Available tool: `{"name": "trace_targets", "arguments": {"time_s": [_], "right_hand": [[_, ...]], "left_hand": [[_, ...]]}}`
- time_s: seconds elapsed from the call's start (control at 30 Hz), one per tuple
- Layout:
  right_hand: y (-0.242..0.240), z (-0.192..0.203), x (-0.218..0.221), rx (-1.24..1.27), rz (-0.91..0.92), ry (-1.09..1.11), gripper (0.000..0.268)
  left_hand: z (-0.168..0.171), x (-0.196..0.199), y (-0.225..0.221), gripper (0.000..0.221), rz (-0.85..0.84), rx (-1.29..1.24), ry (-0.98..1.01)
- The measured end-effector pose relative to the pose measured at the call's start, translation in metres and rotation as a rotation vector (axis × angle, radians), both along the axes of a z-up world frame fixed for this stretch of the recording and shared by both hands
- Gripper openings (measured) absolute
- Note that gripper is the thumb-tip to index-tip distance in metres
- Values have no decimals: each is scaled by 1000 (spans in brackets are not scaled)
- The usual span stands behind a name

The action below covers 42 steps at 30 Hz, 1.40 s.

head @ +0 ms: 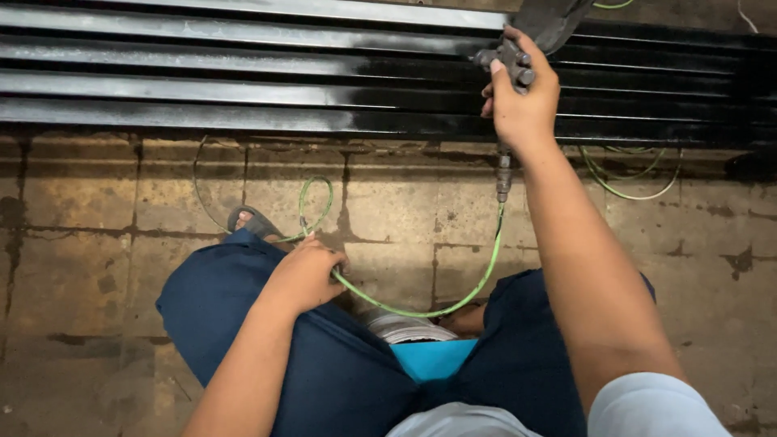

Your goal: Spray painting multiple metal beams with black paint using a hand-held pneumatic spray gun.

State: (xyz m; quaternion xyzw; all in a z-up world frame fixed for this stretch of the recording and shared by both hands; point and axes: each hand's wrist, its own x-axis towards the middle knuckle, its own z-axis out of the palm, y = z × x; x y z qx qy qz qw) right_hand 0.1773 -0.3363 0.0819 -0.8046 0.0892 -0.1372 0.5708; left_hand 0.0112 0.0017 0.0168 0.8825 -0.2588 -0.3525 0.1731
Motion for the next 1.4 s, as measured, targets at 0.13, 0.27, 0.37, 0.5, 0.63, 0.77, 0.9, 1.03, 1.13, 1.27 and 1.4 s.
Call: {"name": "trace_targets", "arguments": {"time_s": [0.13,0.27,0.37,0.5,0.63,0.77,0.9,1.03,1.13,1.27,1.4], "right_hand": [[18,17,-4,-16,10,68,38],[29,21,-4,8,26,57,37],[32,18,-3,-16,61,48,37],[40,23,-3,-51,106,33,36],[50,26,-2,-37,98,63,36],[59,26,-1,-23,128,65,36],[66,27,1,-6,155,52,35],[72,27,2,-18,185,54,35],[79,28,3,14,175,69,36],[81,24,4,7,210,43,39],[85,29,2,107,269,18,38]], "left_hand": [[7,0,0,16,2,10,23],[6,-1,1,18,15,10,22],[1,-3,2,20,20,-3,5],[11,-1,0,18,32,14,54],[7,0,0,24,17,16,31],[4,-1,1,16,24,17,49],[5,-1,1,24,13,29,48],[2,-1,1,27,24,7,20],[1,-1,1,26,22,20,28],[3,-2,0,27,27,9,39],[1,-2,0,25,30,13,31]]}}
